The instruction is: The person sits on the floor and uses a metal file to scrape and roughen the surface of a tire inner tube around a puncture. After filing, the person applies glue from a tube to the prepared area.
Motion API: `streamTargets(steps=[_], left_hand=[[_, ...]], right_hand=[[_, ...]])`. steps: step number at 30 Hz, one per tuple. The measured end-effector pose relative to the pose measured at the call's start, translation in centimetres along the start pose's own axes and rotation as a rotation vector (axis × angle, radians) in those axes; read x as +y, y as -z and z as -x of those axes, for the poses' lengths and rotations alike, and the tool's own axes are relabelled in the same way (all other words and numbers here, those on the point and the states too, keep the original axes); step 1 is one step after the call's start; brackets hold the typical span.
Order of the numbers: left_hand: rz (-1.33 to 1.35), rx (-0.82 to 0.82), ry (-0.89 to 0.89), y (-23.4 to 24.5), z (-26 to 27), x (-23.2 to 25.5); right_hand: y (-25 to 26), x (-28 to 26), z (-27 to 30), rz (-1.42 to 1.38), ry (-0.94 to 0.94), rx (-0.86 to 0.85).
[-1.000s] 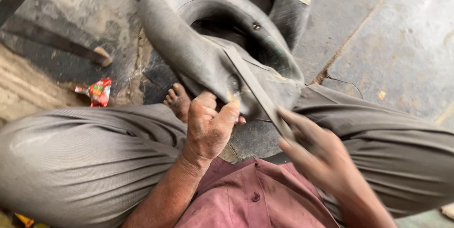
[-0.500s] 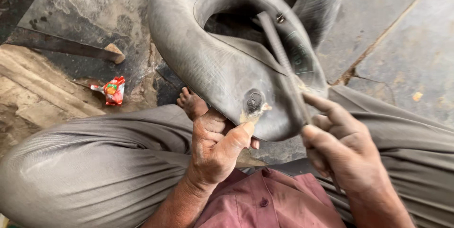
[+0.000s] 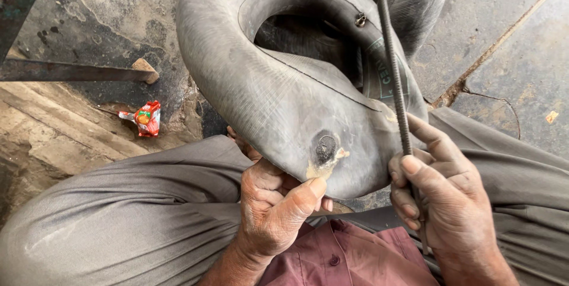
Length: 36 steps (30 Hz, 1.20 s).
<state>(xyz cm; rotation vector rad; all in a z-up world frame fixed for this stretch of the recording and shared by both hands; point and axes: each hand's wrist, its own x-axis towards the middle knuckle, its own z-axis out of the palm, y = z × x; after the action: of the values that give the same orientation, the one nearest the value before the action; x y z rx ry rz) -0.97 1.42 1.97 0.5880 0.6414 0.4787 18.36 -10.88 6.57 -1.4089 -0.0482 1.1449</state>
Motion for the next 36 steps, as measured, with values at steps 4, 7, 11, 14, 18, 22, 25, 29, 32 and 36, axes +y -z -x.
streamTargets(steps=[4, 7, 11, 14, 18, 22, 25, 29, 32, 36], left_hand=[[-0.050, -0.028, -0.045, 0.5, -0.1, -0.6], [-0.225, -0.090, -0.245, 1.1, -0.5, -1.9], [-0.575, -0.109, -0.497, 1.1, -1.9, -2.4], [-0.176, 0.131, -0.182, -1.4, -3.1, -0.8], [-0.069, -0.044, -0.314, -6.1, -8.3, 3.6], [-0.047, -0.230, -0.433, -10.8, -11.2, 8.8], [-0.021, -0.336, -0.509, -10.6, -11.3, 9.3], [-0.188, 0.056, -0.352, -5.7, -10.9, 6.8], [-0.498, 0.422, -0.268, -3.1, -7.8, 2.5], [-1.006, 0.304, -0.337, -1.9, -1.3, -0.5]], right_hand=[[-0.2, 0.3, -0.1, 0.013, 0.010, -0.002], [-0.7, 0.2, 0.0, 0.043, 0.002, 0.037], [-1.1, -0.3, 0.7, 0.067, -0.008, 0.125], [-1.0, -0.9, 1.3, 0.022, 0.071, 0.153], [0.0, -1.5, 2.6, -0.121, 0.259, 0.099], [0.5, -2.1, 4.3, -0.256, 0.493, 0.001], [0.9, -2.5, 4.9, -0.179, 0.565, 0.010], [1.7, -1.9, 4.6, 0.152, 0.403, 0.159], [1.4, -0.2, 3.5, 0.190, 0.303, 0.045], [1.3, 2.1, 2.6, 0.343, 0.243, -0.050]])
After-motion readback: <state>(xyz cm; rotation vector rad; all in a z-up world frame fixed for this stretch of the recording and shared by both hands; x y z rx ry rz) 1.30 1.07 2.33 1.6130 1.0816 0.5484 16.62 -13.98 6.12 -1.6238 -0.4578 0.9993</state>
